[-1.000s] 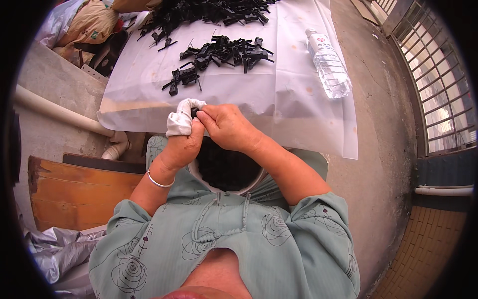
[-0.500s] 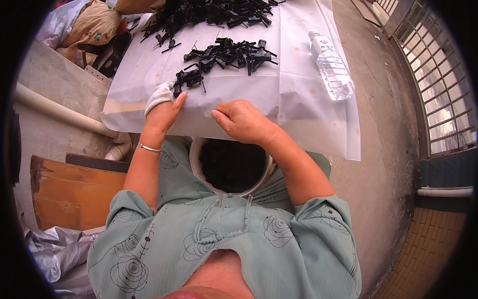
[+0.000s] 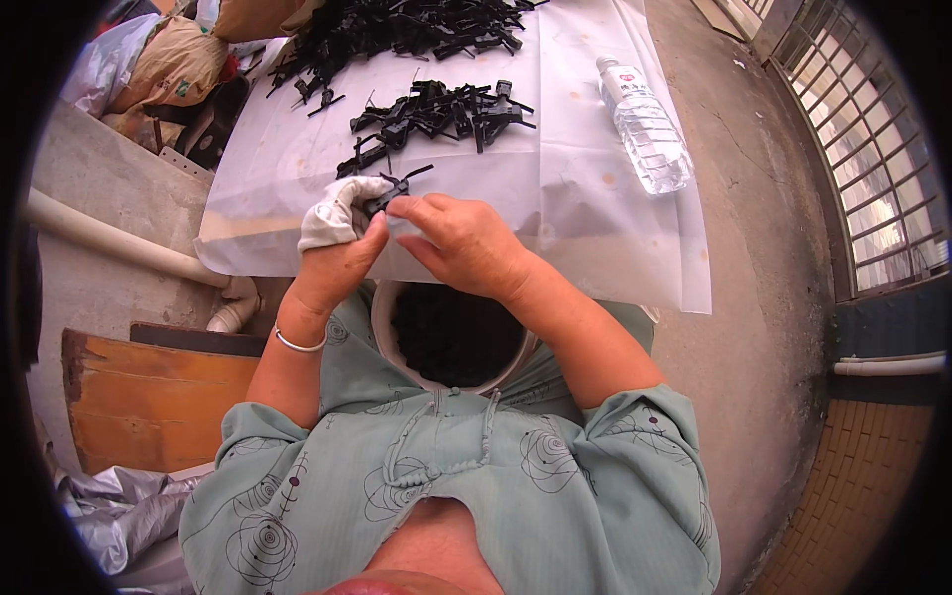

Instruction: Inspecting and cleaning small black plastic components with a cloth before placing them into a collection bin.

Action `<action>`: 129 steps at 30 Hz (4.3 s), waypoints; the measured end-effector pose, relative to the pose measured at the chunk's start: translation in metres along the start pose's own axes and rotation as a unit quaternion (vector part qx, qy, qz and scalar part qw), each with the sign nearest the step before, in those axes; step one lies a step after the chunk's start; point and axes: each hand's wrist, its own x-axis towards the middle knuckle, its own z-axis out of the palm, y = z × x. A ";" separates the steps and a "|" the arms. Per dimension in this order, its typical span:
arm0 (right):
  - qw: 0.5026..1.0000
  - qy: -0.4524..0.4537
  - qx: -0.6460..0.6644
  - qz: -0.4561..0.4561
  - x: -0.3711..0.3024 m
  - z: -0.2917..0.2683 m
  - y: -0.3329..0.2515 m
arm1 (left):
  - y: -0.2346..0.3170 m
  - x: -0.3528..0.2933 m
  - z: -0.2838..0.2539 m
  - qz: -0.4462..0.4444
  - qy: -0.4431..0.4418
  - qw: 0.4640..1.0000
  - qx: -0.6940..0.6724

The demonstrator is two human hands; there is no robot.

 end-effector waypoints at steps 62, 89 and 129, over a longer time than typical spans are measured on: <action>0.959 -0.023 0.136 0.247 -0.009 0.012 -0.006 | 0.040 -0.019 0.004 -0.009 -0.058 0.997 -0.051; 0.947 -0.064 0.184 0.255 -0.004 -0.001 0.001 | 0.018 -0.021 0.008 -0.086 -0.047 0.953 -0.286; 0.958 -0.169 0.138 0.189 0.003 0.011 -0.005 | 0.010 -0.039 0.000 -0.052 -0.113 0.988 -0.096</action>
